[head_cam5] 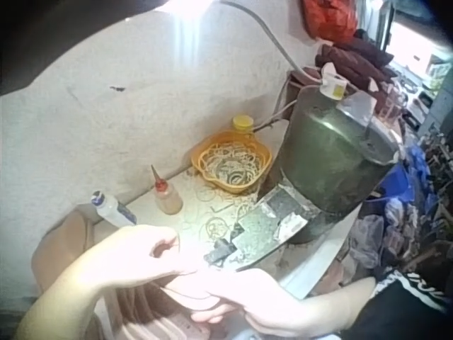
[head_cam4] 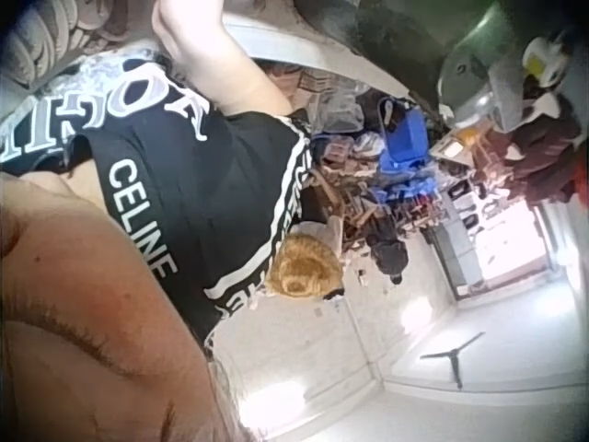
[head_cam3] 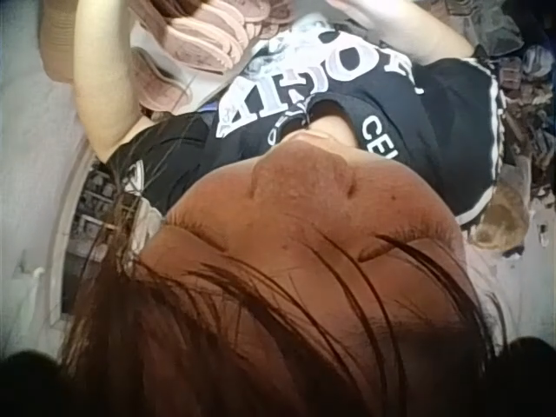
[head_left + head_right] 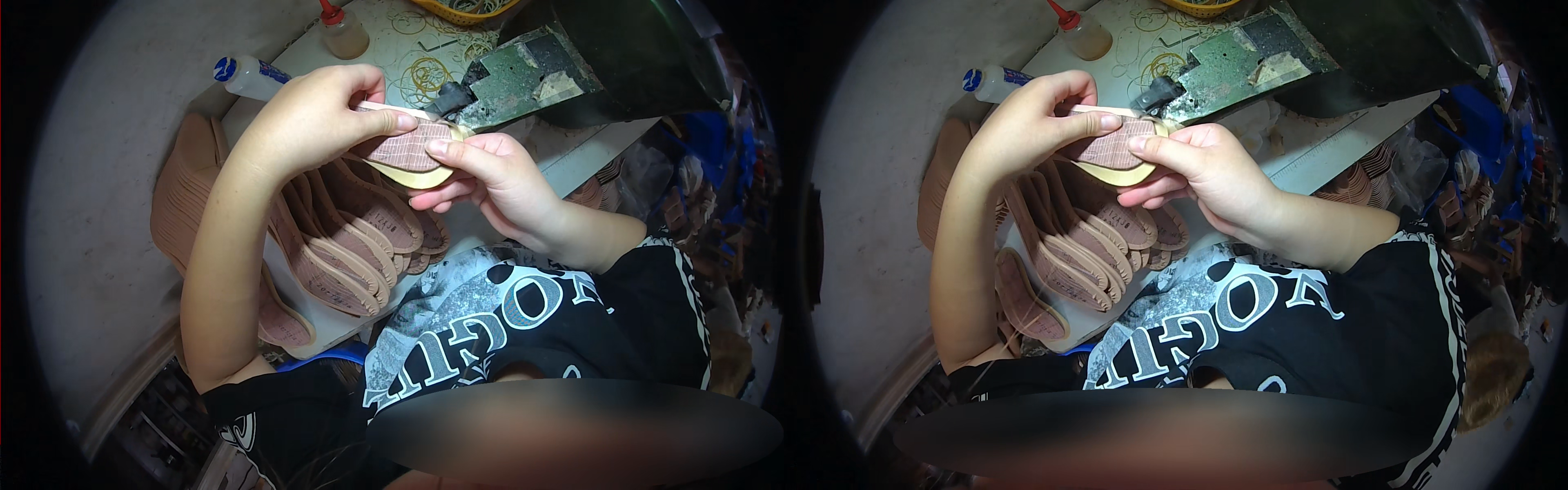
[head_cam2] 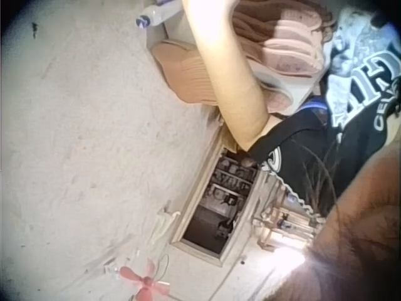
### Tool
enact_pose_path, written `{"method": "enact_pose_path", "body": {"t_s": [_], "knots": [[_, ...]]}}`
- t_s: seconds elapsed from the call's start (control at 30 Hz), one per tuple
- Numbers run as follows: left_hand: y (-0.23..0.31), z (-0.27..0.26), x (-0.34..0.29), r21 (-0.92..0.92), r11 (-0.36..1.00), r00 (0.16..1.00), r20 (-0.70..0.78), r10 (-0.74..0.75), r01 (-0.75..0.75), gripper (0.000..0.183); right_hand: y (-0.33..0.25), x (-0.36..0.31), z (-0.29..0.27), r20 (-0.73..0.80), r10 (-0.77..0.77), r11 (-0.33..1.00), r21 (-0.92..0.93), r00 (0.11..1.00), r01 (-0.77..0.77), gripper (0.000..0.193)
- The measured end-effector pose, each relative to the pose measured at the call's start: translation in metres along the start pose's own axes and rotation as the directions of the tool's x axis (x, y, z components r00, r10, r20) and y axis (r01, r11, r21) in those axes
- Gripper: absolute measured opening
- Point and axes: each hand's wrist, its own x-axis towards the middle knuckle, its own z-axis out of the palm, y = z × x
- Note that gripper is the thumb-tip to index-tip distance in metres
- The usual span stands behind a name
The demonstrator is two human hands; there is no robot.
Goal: The recorder is assembling and inspecting shoe insole components, including gluing and stacking them.
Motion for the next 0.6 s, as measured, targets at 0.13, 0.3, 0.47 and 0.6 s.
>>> {"method": "enact_pose_path", "body": {"t_s": [0.13,0.3,0.47,0.6], "knots": [[0.007,0.005,-0.006,0.046,0.996,0.995,-0.057,-0.076,0.078,0.037,-0.004,0.0,-0.001,-0.004,-0.004,1.0,0.008,1.0,0.004,0.034],[-0.003,0.016,-0.01,-0.039,0.987,0.983,-0.089,-0.16,0.157,0.034,-0.006,0.009,-0.002,-0.016,-0.022,0.997,-0.07,1.0,0.021,0.035],[-0.005,0.024,-0.014,-0.186,0.948,0.954,-0.107,-0.282,0.259,0.032,-0.01,0.017,-0.001,-0.027,-0.013,0.993,-0.12,1.0,0.009,0.033],[-0.012,0.029,-0.014,-0.191,0.949,0.945,-0.164,-0.283,0.251,0.039,-0.009,0.022,-0.001,-0.001,-0.044,0.984,-0.174,0.999,0.043,0.032]]}}
